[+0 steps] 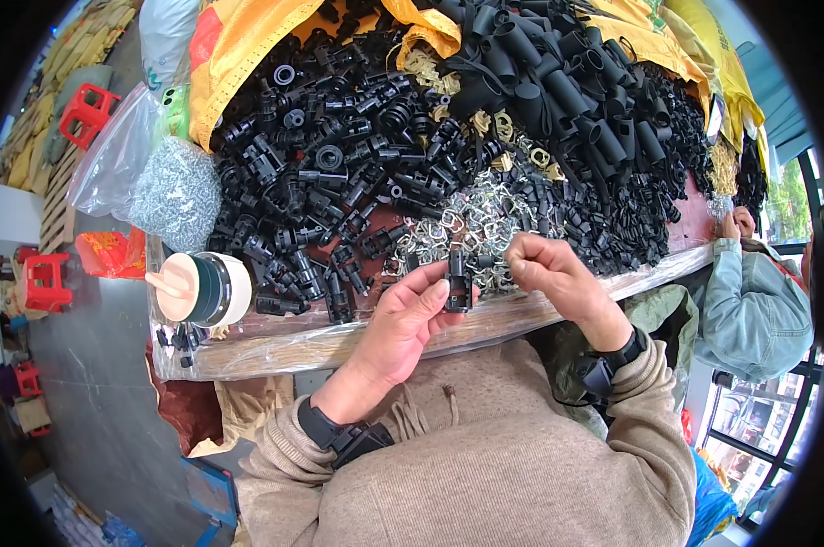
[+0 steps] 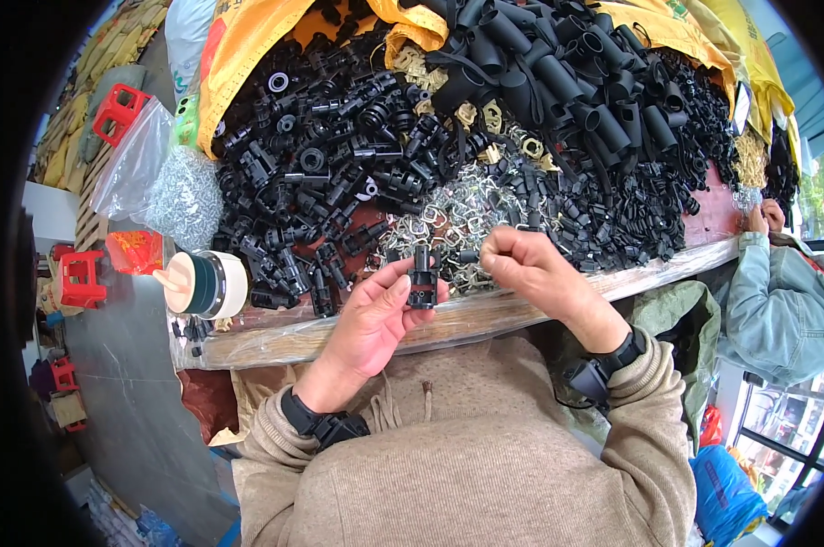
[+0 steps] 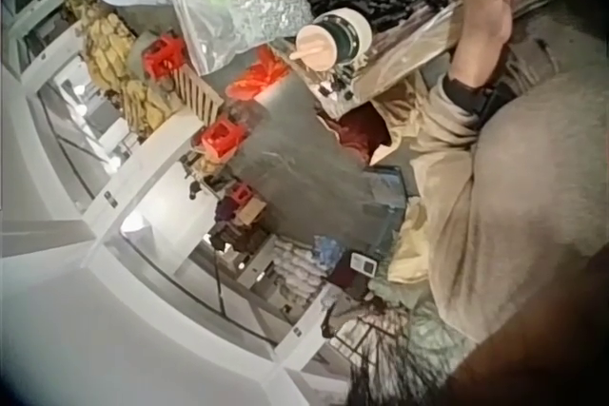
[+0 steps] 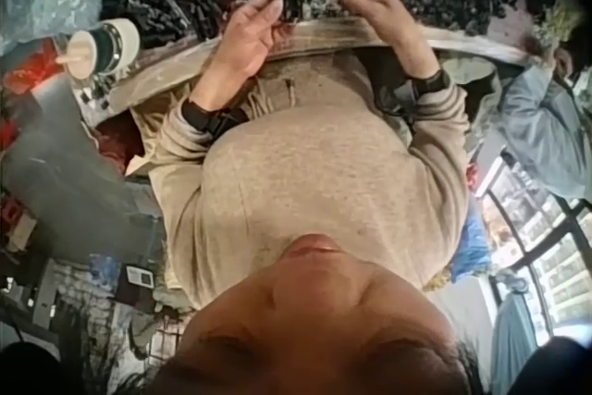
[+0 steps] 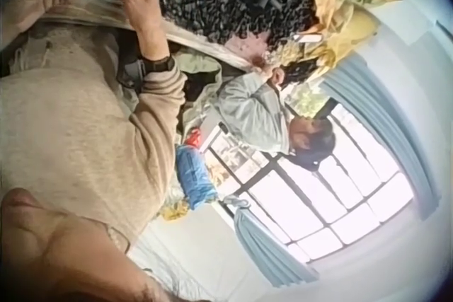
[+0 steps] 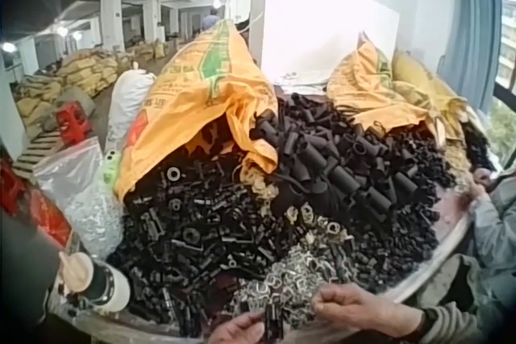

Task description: The person picks up a black plastic component and a small metal clip by hand, then presses the clip into the component. They repeat this process, handling one component and one clip at a time, occasionally moving aside other parts to reach more clips.

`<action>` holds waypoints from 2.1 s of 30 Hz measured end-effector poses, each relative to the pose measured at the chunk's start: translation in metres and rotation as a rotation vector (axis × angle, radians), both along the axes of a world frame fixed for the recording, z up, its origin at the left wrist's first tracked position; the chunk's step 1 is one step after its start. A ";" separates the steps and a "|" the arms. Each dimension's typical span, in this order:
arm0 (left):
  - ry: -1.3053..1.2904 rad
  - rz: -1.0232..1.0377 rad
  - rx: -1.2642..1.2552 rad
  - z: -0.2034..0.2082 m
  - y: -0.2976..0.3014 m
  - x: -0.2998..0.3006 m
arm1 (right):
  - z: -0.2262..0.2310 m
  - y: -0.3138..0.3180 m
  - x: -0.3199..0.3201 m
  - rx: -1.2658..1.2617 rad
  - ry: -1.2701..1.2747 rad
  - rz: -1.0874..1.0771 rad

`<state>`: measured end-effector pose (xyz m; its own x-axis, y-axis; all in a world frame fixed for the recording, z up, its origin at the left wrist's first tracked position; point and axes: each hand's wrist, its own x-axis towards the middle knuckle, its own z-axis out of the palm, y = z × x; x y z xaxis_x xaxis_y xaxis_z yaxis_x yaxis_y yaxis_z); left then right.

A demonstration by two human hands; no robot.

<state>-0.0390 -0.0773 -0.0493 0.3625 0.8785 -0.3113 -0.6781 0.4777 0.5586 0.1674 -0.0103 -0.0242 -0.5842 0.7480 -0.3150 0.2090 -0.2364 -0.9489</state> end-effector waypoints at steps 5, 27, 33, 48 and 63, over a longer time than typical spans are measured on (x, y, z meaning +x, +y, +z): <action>-0.012 0.016 0.012 0.003 0.002 0.009 | 0.001 -0.002 -0.005 0.056 0.000 0.065; -0.120 0.125 0.027 0.004 0.000 0.006 | -0.006 -0.017 -0.021 0.338 0.021 0.021; -0.101 0.131 0.024 0.007 -0.001 0.004 | 0.000 -0.020 -0.024 0.154 0.046 -0.018; -0.057 0.000 -0.073 0.017 0.004 0.024 | 0.017 -0.013 -0.009 0.609 0.041 -0.002; -0.048 -0.091 -0.087 0.010 0.002 0.022 | 0.020 -0.021 -0.011 1.062 -0.139 0.085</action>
<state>-0.0167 -0.0748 -0.0390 0.4558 0.8118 -0.3649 -0.6548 0.5836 0.4803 0.1564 -0.0309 -0.0044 -0.6562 0.6369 0.4048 0.3082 0.7158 -0.6266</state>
